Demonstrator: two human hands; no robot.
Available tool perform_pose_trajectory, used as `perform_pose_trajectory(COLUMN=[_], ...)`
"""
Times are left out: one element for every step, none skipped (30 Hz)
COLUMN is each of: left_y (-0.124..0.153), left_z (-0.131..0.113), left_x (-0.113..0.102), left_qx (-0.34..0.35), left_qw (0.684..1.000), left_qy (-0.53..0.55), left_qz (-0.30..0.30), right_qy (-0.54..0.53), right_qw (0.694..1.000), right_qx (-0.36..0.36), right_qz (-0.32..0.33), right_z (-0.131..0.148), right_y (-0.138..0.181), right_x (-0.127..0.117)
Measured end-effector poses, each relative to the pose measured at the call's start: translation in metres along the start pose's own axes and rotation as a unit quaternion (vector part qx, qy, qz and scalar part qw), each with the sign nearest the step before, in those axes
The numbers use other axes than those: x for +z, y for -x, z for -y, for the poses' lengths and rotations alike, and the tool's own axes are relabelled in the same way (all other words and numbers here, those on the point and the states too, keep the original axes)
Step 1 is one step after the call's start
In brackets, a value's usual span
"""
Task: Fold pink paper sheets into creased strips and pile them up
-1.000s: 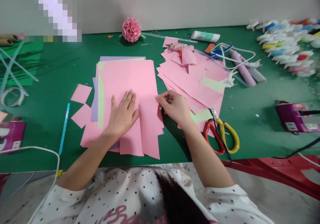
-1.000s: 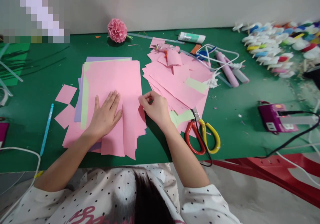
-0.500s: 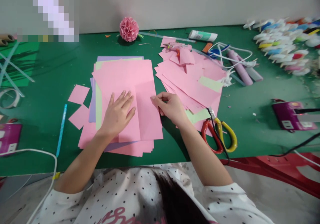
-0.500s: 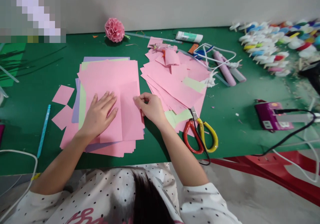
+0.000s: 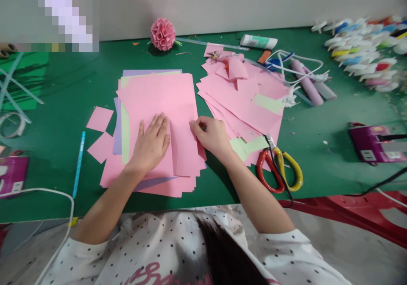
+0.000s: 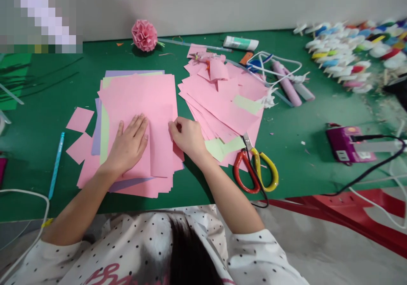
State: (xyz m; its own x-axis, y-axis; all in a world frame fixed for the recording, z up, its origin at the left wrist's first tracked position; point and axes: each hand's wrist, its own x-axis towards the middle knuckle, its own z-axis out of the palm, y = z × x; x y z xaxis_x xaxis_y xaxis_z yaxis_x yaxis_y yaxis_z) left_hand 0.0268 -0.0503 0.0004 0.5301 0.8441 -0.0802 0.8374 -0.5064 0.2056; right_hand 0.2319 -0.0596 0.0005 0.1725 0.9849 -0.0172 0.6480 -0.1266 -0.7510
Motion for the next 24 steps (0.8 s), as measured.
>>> perform_pose_trajectory(left_y=[0.0,0.0,0.0,0.0,0.001,0.001,0.001,0.001,0.001,0.002,0.002,0.002,0.002,0.003,0.003,0.003,0.003,0.003,0.003,0.002,0.002,0.002,0.002,0.002], left_z=[0.0,-0.001,-0.001,-0.001,-0.002,-0.002,-0.003,-0.004,-0.004,-0.005,-0.005,-0.006,-0.006,-0.006,-0.006,-0.006,-0.005,-0.005,-0.004,-0.003,-0.002,0.0,0.001,0.003], left_x=[0.0,-0.001,-0.001,-0.002,-0.002,-0.002,-0.003,-0.003,-0.003,-0.004,-0.003,-0.003,-0.003,-0.002,-0.002,-0.002,-0.001,-0.001,-0.001,-0.001,-0.002,-0.002,-0.002,-0.003], left_qx=[-0.002,-0.004,-0.005,-0.006,-0.006,-0.005,-0.005,-0.005,-0.007,-0.009,-0.011,-0.011,-0.01,-0.009,-0.008,-0.007,-0.005,-0.003,-0.001,0.0,0.002,0.003,0.005,0.009], left_qw=[1.0,1.0,1.0,1.0,1.0,1.0,1.0,1.0,1.0,1.0,1.0,1.0,1.0,1.0,1.0,1.0,1.0,1.0,1.0,1.0,1.0,0.999,0.998,0.997], left_qy=[0.0,0.0,-0.001,-0.002,-0.004,-0.004,-0.004,-0.003,-0.003,-0.003,-0.005,-0.007,-0.009,-0.012,-0.014,-0.016,-0.017,-0.019,-0.021,-0.022,-0.022,-0.022,-0.021,-0.017], left_qz=[0.003,0.005,0.007,0.008,0.009,0.009,0.009,0.007,0.006,0.004,0.004,0.005,0.006,0.007,0.008,0.007,0.006,0.005,0.001,-0.007,-0.02,-0.039,-0.061,-0.081], right_qy=[0.003,0.003,0.003,0.003,0.004,0.004,0.005,0.005,0.005,0.003,-0.001,-0.008,-0.018,-0.03,-0.043,-0.057,-0.071,-0.086,-0.101,-0.117,-0.131,-0.14,-0.143,-0.141], right_qw=[1.0,1.0,1.0,1.0,1.0,1.0,1.0,1.0,1.0,1.0,1.0,1.0,1.0,0.999,0.999,0.998,0.996,0.994,0.991,0.988,0.985,0.983,0.984,0.986], right_qx=[0.0,-0.001,-0.001,0.0,0.001,0.002,0.002,0.003,0.005,0.007,0.009,0.011,0.015,0.018,0.023,0.031,0.039,0.046,0.051,0.055,0.057,0.058,0.057,0.056], right_qz=[0.001,0.002,0.003,0.003,0.002,0.001,0.002,0.003,0.004,0.005,0.004,0.004,0.005,0.007,0.011,0.019,0.032,0.05,0.069,0.087,0.098,0.099,0.091,0.076], right_z=[0.0,0.0,0.0,0.0,0.0,0.0,0.0,0.0,-0.001,-0.001,-0.002,-0.003,-0.003,-0.004,-0.004,-0.005,-0.005,-0.005,-0.004,-0.004,-0.004,-0.004,-0.005,-0.005], right_y=[0.0,0.0,0.0,0.0,0.0,0.0,0.001,0.001,0.002,0.002,0.003,0.004,0.004,0.005,0.006,0.007,0.008,0.008,0.009,0.009,0.009,0.009,0.009,0.008], right_x=[0.0,0.0,0.0,0.0,-0.001,-0.001,-0.001,-0.001,-0.001,-0.001,-0.001,-0.002,-0.003,-0.004,-0.005,-0.006,-0.008,-0.009,-0.01,-0.011,-0.011,-0.01,-0.008,-0.007])
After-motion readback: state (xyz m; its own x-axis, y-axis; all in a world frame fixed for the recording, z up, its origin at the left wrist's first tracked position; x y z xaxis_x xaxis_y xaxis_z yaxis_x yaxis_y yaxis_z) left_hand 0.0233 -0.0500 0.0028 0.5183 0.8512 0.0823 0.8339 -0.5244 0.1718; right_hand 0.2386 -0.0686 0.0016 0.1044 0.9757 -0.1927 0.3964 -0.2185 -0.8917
